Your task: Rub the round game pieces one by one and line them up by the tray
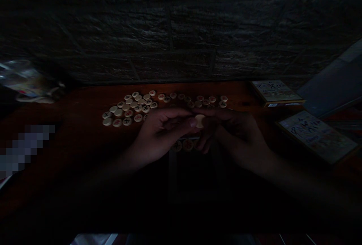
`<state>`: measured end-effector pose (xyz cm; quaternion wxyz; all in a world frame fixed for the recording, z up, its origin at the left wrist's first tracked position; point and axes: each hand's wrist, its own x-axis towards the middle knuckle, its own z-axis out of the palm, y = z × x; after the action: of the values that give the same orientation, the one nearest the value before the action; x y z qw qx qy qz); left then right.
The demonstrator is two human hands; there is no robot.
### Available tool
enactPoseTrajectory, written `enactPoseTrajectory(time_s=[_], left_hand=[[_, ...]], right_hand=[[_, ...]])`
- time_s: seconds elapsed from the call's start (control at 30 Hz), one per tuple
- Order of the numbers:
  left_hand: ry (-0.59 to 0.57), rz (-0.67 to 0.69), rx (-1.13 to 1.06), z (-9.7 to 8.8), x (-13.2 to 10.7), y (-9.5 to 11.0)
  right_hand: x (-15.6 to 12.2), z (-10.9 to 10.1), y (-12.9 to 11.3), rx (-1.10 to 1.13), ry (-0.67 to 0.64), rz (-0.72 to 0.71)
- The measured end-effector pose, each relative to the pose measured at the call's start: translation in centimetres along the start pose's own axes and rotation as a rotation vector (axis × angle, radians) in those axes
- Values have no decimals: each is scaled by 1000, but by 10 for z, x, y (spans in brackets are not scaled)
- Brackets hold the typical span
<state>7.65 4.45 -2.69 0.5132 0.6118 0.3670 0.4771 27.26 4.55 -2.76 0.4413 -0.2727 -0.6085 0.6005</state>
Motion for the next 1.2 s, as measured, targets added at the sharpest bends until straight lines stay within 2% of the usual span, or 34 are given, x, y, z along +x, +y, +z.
enactPoseTrajectory(time_s=[0.2, 0.47, 0.63, 0.77, 0.97, 1.2], left_hand=[[28, 93, 156, 2, -4, -1], [93, 152, 176, 4, -4, -2], [121, 218, 269, 4, -7, -3], [85, 286, 303, 2, -11, -6], [10, 201, 229, 0, -11, -6], [-15, 184, 181, -3, -9, -8]], right_hand=[[-1, -1, 2, -12, -17, -16], [-4, -2, 4, -55, -48, -81], [-2, 1, 3, -49, -1, -29], [0, 1, 2, -20, 17, 31], [3, -1, -1, 7, 9, 81], [5, -3, -3, 22, -12, 97]])
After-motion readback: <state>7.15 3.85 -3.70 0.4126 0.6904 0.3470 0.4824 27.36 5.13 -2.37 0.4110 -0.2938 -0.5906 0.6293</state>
